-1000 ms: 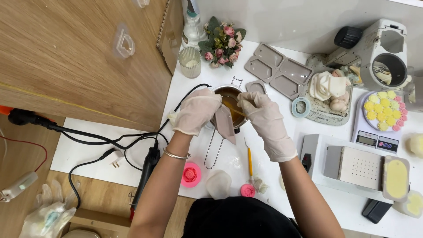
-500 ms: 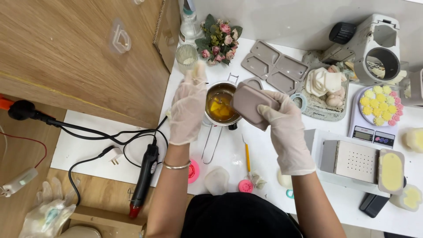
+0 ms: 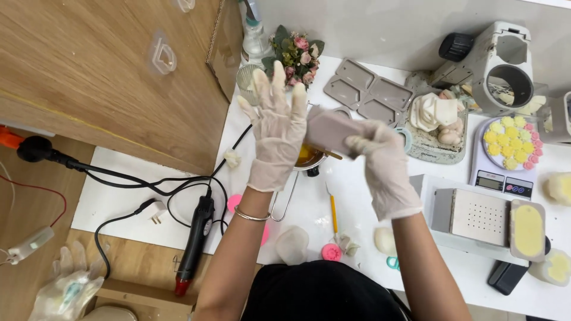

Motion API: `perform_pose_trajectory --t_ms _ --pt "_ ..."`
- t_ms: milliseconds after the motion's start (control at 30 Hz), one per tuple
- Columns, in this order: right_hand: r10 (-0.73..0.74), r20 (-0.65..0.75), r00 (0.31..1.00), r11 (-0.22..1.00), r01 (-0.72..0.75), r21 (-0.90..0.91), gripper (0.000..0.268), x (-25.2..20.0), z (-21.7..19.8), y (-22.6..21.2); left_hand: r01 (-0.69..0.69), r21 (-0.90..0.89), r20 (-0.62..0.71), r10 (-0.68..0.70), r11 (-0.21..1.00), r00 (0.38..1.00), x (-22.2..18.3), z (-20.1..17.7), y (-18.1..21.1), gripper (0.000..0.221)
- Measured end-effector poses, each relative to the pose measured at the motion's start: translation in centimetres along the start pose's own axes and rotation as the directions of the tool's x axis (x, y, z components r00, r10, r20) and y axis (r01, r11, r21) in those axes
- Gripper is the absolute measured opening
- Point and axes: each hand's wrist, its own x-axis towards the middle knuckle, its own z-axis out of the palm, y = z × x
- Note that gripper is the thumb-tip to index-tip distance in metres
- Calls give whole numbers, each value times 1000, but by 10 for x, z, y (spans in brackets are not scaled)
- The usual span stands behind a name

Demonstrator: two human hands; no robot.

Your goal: Pouring melted wax into silicone molds and trimming the edges with a small tool.

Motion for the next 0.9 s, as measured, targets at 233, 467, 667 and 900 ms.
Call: perform_pose_trajectory --t_ms 233,467,667,900 --pt "4 -45 999 992 -9 -122 23 1 5 -15 -130 -21 -82 127 991 988 -1 9 -6 63" --pt "-190 1 982 911 177 -371 28 -42 45 -25 125 -510 21 -133 851 991 -8 4 15 74" --pt "-712 363 601 22 535 -844 30 -69 52 -44 605 -755 529 -309 254 790 -43 -39 47 59" --pt "-655 531 538 -50 670 -740 39 -84 63 -37 569 -819 545 -412 -74 730 -60 -38 29 26"
